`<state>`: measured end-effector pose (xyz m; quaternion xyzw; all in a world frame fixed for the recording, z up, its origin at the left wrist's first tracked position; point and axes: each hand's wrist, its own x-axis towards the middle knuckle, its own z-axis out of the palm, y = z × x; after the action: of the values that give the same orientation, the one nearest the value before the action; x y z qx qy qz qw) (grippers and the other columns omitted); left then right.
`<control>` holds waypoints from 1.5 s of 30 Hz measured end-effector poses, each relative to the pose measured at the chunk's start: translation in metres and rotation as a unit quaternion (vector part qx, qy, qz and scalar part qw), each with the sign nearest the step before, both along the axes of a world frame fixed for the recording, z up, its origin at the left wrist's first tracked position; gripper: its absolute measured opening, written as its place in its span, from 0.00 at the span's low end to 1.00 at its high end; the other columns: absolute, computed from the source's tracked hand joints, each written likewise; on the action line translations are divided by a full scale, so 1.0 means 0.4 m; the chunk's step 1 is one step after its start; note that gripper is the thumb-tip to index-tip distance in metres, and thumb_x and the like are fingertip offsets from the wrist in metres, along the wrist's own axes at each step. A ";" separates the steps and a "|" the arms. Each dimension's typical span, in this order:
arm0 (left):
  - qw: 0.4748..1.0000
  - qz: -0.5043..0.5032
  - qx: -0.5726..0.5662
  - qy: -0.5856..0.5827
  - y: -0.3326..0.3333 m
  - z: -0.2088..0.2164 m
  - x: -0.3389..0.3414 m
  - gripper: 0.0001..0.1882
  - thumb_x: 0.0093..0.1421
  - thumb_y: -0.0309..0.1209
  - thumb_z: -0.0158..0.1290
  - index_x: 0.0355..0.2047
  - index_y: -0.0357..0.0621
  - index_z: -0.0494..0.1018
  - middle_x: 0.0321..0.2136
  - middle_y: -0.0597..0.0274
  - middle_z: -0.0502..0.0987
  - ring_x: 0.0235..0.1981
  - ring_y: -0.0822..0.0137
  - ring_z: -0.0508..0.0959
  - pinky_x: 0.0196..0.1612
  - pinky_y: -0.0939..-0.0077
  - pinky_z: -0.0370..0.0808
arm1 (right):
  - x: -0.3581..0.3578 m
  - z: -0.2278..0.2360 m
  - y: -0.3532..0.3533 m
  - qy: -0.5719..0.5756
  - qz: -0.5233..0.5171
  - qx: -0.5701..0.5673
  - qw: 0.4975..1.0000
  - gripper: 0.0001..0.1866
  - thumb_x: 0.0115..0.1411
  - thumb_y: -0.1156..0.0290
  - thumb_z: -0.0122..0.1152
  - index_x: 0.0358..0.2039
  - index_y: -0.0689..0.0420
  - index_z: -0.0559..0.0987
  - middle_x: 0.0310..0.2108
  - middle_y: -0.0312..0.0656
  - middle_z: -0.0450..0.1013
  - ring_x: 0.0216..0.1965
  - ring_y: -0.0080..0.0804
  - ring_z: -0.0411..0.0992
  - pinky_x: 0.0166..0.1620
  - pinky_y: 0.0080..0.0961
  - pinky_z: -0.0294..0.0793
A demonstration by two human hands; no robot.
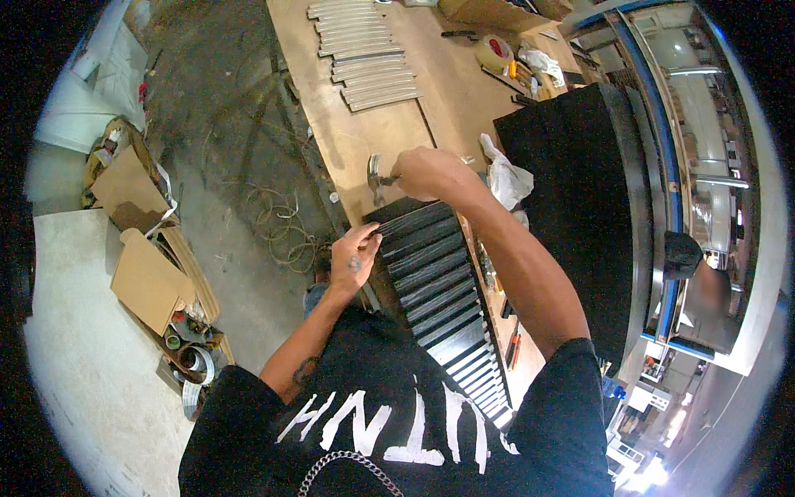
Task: The person wipes wooden slats with a cloth, then places a black panel on the slats and uses a nail gun to attach it. The person also uses a hammer to adjust the panel.
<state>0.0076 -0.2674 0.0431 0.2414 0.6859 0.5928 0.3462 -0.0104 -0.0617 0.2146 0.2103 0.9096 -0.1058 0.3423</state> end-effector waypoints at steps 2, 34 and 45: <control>1.000 -0.018 -0.018 -0.010 0.002 0.026 -0.016 0.16 0.63 0.31 0.61 0.49 0.40 0.79 0.44 0.45 0.80 0.37 0.55 0.84 0.41 0.68 0.79 | 0.001 0.009 0.008 -0.012 0.015 0.001 1.000 0.15 0.62 0.63 0.57 0.45 0.52 0.85 0.40 0.50 0.81 0.43 0.52 0.80 0.46 0.46 0.78; 0.984 -0.034 -0.027 0.172 0.040 -0.003 0.001 0.18 0.60 0.35 0.65 0.42 0.33 0.76 0.28 0.41 0.81 0.31 0.53 0.85 0.34 0.65 0.80 | 0.057 -0.014 0.034 -0.029 -0.049 0.000 0.998 0.14 0.56 0.63 0.63 0.37 0.58 0.86 0.34 0.53 0.81 0.38 0.53 0.81 0.39 0.45 0.79; 0.932 -0.126 -0.037 0.337 0.073 0.055 0.005 0.17 0.57 0.30 0.60 0.45 0.33 0.77 0.42 0.43 0.78 0.45 0.42 0.77 0.50 0.50 0.73 | 0.103 -0.014 0.091 0.013 -0.088 0.034 0.995 0.13 0.52 0.68 0.63 0.35 0.62 0.86 0.37 0.51 0.82 0.40 0.51 0.81 0.38 0.44 0.80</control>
<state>0.0094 -0.2383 0.0652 0.4986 0.7477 0.4020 0.1756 0.0306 -0.0254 0.2091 0.2997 0.8952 -0.1071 0.3119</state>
